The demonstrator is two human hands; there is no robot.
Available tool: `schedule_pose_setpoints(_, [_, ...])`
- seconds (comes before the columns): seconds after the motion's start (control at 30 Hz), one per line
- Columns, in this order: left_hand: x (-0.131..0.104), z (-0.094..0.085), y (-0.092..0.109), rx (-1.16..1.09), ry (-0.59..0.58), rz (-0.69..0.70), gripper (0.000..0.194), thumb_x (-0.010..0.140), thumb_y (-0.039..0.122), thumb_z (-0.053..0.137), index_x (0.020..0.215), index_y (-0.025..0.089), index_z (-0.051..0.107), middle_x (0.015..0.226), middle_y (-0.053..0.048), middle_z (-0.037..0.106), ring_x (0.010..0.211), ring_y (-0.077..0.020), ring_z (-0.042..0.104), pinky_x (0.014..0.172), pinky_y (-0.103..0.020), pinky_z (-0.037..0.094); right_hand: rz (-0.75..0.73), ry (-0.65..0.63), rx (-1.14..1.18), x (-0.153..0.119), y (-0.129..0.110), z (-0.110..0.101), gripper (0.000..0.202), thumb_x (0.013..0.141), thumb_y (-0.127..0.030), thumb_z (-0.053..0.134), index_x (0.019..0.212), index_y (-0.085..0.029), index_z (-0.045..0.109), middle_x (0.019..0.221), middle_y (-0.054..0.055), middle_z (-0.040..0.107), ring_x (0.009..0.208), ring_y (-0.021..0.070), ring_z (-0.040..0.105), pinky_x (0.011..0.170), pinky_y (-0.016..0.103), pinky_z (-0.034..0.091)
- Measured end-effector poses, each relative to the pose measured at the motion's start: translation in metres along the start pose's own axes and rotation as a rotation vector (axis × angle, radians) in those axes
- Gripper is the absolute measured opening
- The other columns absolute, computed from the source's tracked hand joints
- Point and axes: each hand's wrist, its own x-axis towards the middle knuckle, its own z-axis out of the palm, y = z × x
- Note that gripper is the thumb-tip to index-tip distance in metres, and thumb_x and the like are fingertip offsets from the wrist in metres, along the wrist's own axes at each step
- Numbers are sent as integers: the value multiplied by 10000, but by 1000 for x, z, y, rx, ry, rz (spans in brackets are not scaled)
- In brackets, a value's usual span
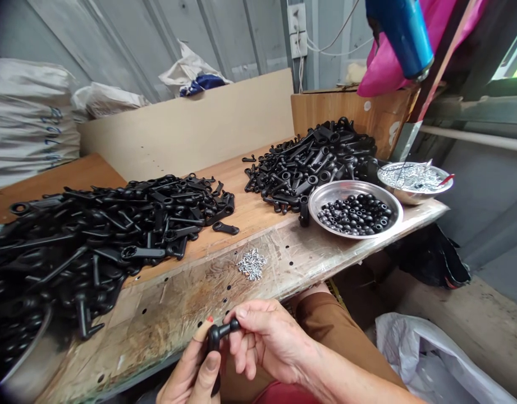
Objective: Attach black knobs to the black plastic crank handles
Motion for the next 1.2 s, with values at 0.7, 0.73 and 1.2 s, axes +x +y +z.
schedule_pose_setpoints(0.7, [-4, 12, 6, 195, 35, 317, 263, 742, 357, 705, 985, 259, 719, 903, -15, 755, 764, -233, 705, 675, -342, 574, -58, 85, -79, -5, -6, 2, 334, 682, -358, 767, 773, -61, 644, 474, 22, 596, 317, 78, 499, 273, 113, 372])
schedule_pose_setpoints(0.73, [-3, 13, 7, 227, 29, 368, 261, 755, 367, 692, 1000, 280, 712, 905, -4, 755, 761, -222, 706, 671, -330, 569, -61, 96, -88, -5, -5, 3, 344, 672, -367, 771, 766, -62, 644, 465, 18, 590, 309, 75, 489, 267, 112, 363])
schedule_pose_setpoints(1.2, [1, 16, 11, 304, -101, 623, 373, 822, 269, 643, 1187, 335, 599, 939, 14, 746, 790, -142, 692, 744, -216, 518, -147, 335, -327, -11, -5, 10, 484, 599, -519, 764, 503, -111, 523, 379, -31, 476, 280, 29, 395, 261, 100, 256])
